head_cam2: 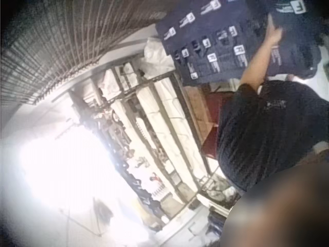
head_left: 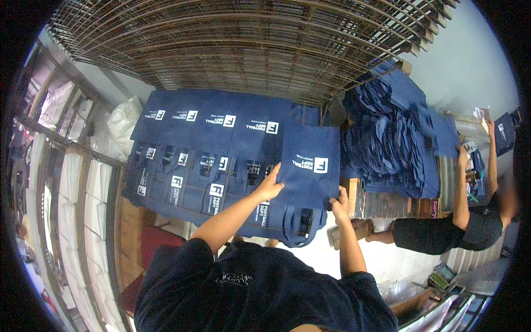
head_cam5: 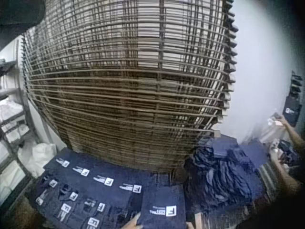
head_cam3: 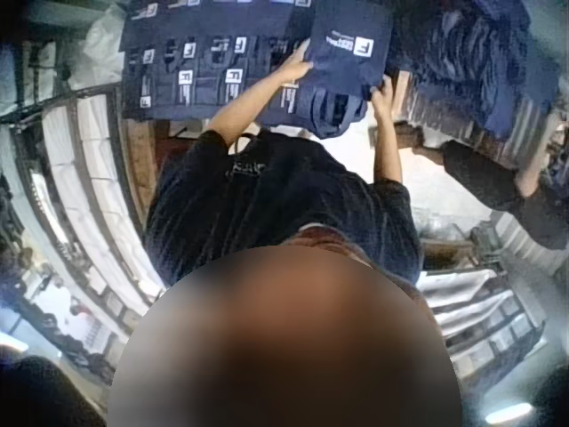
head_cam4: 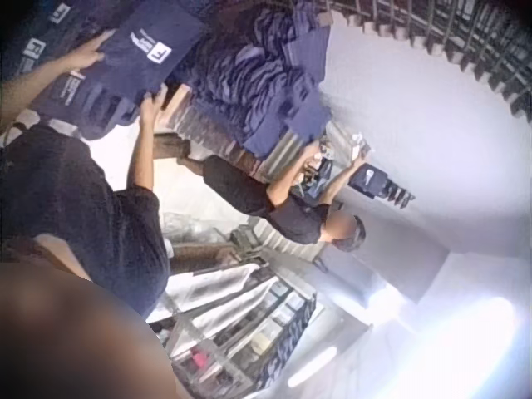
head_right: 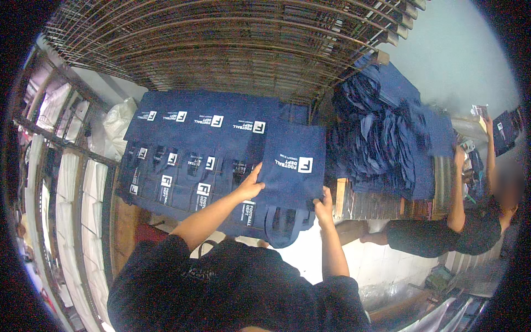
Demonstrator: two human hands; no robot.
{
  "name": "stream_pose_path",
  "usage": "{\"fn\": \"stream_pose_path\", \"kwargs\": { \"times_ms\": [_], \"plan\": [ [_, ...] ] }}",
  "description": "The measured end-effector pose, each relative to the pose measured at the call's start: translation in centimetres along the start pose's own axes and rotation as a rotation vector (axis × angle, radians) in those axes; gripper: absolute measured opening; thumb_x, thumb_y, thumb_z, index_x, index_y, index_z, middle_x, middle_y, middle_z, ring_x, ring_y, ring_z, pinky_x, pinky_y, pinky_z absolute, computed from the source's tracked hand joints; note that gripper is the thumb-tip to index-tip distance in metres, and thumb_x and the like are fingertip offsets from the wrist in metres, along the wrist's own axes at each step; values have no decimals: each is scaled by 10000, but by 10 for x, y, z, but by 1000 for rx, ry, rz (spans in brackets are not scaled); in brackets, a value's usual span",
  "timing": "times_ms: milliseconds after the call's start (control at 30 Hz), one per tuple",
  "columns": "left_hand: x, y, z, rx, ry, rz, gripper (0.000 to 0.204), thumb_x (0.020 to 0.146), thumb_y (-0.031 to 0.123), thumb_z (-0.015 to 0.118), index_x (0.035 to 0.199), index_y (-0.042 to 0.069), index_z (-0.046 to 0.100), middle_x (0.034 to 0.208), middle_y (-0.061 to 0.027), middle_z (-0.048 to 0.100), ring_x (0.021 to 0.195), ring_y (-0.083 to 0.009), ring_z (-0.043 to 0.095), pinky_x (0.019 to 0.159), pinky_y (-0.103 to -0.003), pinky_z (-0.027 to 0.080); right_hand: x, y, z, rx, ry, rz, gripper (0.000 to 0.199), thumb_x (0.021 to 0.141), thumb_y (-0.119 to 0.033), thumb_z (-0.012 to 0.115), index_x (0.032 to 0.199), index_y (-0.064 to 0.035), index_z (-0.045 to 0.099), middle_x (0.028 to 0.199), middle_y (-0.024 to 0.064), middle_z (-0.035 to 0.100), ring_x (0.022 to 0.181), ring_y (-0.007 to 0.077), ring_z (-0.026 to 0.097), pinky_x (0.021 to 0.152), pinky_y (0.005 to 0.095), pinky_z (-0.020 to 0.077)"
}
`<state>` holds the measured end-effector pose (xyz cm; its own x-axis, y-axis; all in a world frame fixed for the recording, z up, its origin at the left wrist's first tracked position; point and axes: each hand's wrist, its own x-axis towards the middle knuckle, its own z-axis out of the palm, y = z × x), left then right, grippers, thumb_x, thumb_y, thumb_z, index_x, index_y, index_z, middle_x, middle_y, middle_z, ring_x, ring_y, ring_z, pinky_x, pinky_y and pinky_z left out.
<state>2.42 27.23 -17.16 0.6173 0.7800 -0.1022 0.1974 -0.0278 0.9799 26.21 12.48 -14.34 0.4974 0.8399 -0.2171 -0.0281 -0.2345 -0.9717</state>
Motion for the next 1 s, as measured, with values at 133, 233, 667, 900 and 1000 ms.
{"fn": "stream_pose_path", "kwargs": {
  "times_ms": [133, 233, 667, 900, 1000],
  "plan": [
    [40, 13, -6, 140, 42, -29, 759, 762, -28, 524, 1405, 63, 129, 1340, -205, 381, 1230, -316, 395, 1006, -342, 323, 48, 4, 11, 98, 28, 38, 459, 660, 152, 419, 1070, -51, 461, 957, 64, 558, 913, 177, 533, 856, 268, 378],
    [79, -28, -16, 49, 62, -43, 817, 727, -73, 540, 1410, 62, 113, 1398, -174, 285, 1313, -252, 256, 1056, -313, 228, 87, 14, 25, 47, 99, 113, 423, 708, 101, 418, 1077, -103, 451, 913, 54, 552, 779, 158, 550, 633, 291, 468],
    [-52, 5, -57, 253, 224, -122, 934, 739, 115, 692, 1426, 165, 61, 1233, -184, 447, 987, -279, 536, 818, -399, 457, 182, 89, 40, -126, 248, 258, 561, 722, -2, 422, 1276, -84, 391, 1072, 106, 519, 755, 186, 570, 511, 291, 509],
    [-200, -23, -65, 316, 332, -312, 862, 728, 148, 692, 1407, 140, 162, 1041, -148, 565, 846, -242, 593, 688, -339, 485, 182, 79, 43, -128, 224, 279, 608, 712, -16, 422, 1314, -76, 367, 1033, 147, 539, 683, 203, 581, 502, 306, 519],
    [-223, -26, -62, 376, 342, -596, 878, 737, 134, 705, 1408, 125, 140, 1037, -153, 556, 883, -237, 599, 741, -334, 494, 180, 70, 46, -155, 249, 258, 618, 706, -5, 418, 1320, -45, 354, 1023, 155, 550, 659, 207, 581, 494, 304, 513]
  ]
}}
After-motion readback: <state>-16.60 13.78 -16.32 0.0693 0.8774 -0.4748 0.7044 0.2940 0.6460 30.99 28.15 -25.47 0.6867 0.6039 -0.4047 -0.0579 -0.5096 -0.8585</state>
